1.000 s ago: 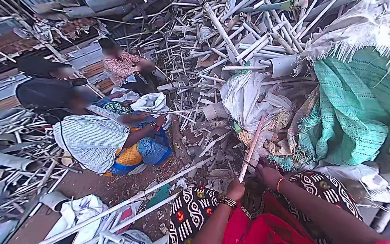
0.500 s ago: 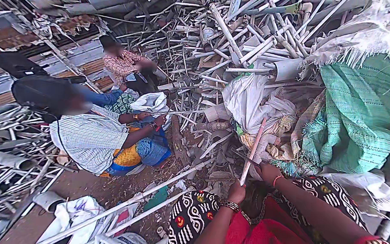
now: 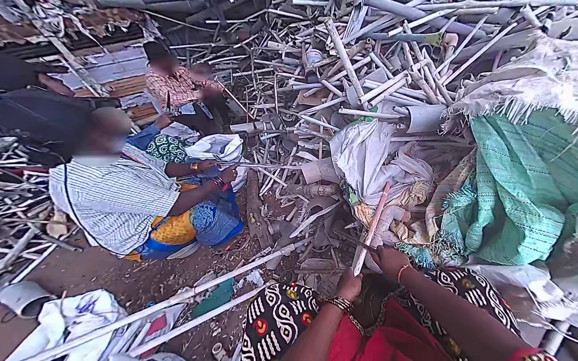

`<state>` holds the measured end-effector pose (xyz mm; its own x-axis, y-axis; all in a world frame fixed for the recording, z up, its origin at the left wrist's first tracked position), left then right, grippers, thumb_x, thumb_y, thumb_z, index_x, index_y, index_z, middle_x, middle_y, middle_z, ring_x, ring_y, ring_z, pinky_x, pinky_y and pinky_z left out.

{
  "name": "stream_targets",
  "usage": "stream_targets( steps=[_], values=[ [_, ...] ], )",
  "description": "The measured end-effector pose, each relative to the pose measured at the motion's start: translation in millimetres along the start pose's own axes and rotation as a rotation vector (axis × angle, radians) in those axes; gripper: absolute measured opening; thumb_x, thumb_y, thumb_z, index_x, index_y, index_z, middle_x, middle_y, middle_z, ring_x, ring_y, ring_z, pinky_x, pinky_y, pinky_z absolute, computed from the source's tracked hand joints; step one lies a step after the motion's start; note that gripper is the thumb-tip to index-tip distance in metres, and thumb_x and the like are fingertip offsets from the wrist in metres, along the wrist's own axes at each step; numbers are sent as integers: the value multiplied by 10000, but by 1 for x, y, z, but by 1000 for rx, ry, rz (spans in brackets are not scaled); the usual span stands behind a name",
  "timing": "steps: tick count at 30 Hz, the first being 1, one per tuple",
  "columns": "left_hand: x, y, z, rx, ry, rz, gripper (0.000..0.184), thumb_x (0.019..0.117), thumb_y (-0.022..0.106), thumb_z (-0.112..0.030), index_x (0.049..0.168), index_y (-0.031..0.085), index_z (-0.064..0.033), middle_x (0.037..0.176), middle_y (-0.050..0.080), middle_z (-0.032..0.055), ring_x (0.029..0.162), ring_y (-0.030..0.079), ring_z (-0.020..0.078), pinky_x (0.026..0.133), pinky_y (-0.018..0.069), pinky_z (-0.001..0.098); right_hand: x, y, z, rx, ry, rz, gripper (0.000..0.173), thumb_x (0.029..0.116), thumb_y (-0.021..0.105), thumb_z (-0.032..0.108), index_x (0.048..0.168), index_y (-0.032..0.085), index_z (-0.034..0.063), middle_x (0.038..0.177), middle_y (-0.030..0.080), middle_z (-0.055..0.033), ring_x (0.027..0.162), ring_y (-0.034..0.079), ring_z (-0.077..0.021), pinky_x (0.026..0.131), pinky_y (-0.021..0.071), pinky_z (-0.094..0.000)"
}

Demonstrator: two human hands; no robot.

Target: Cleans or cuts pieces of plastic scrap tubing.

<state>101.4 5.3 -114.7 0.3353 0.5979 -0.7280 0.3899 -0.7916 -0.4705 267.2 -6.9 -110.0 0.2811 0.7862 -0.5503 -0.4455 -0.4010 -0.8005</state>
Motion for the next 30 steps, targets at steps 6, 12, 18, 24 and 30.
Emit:
stream_targets(
  steps=[6, 12, 18, 24, 30],
  values=[
    [-4, -8, 1, 35, -1, -38, 486, 1116, 482, -290, 1460, 461, 53, 1348, 594, 297, 1228, 619, 393, 1057, 476, 528, 30, -30, -15, 59, 147, -62, 579, 1116, 304, 494, 1374, 563, 45, 1324, 658, -227, 1265, 633, -391, 987, 507, -605],
    [-6, -17, 1, 183, -30, -107, 481, 1077, 544, -256, 1456, 474, 31, 1371, 614, 262, 1301, 607, 376, 1085, 488, 533, -12, 3, 24, -147, -73, 22, 582, 1117, 294, 502, 1332, 559, 30, 1210, 687, -257, 1170, 670, -437, 927, 530, -613],
    [-13, -13, -3, 202, -28, -120, 529, 1043, 600, -221, 1486, 444, 23, 1388, 605, 258, 1315, 596, 379, 1088, 486, 536, 31, -35, -11, -27, 142, -87, 553, 1114, 332, 488, 1376, 551, 53, 1290, 673, -234, 1232, 651, -410, 969, 519, -605],
    [-11, -18, 1, 199, -40, -122, 544, 1020, 624, -209, 1484, 450, 17, 1378, 614, 252, 1299, 610, 377, 1074, 498, 542, -13, 1, 23, -207, -62, 23, 553, 1116, 326, 484, 1351, 541, 32, 1219, 681, -261, 1176, 665, -446, 929, 532, -611],
    [-16, -15, -5, 183, -21, -127, 555, 1032, 618, -218, 1500, 438, 21, 1403, 599, 254, 1316, 598, 374, 1092, 488, 529, 33, -27, -19, 37, 194, -65, 578, 1111, 325, 511, 1382, 559, 57, 1325, 663, -219, 1260, 639, -391, 992, 515, -596]
  ],
)
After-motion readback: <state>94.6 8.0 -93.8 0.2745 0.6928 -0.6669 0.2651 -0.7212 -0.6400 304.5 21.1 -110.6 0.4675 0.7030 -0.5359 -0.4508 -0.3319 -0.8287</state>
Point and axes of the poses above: each hand's wrist, its own x-axis towards the middle knuckle, its own y-axis out of the palm, z = x × y, the point moved 7 cm from there along x, towards the middle knuckle
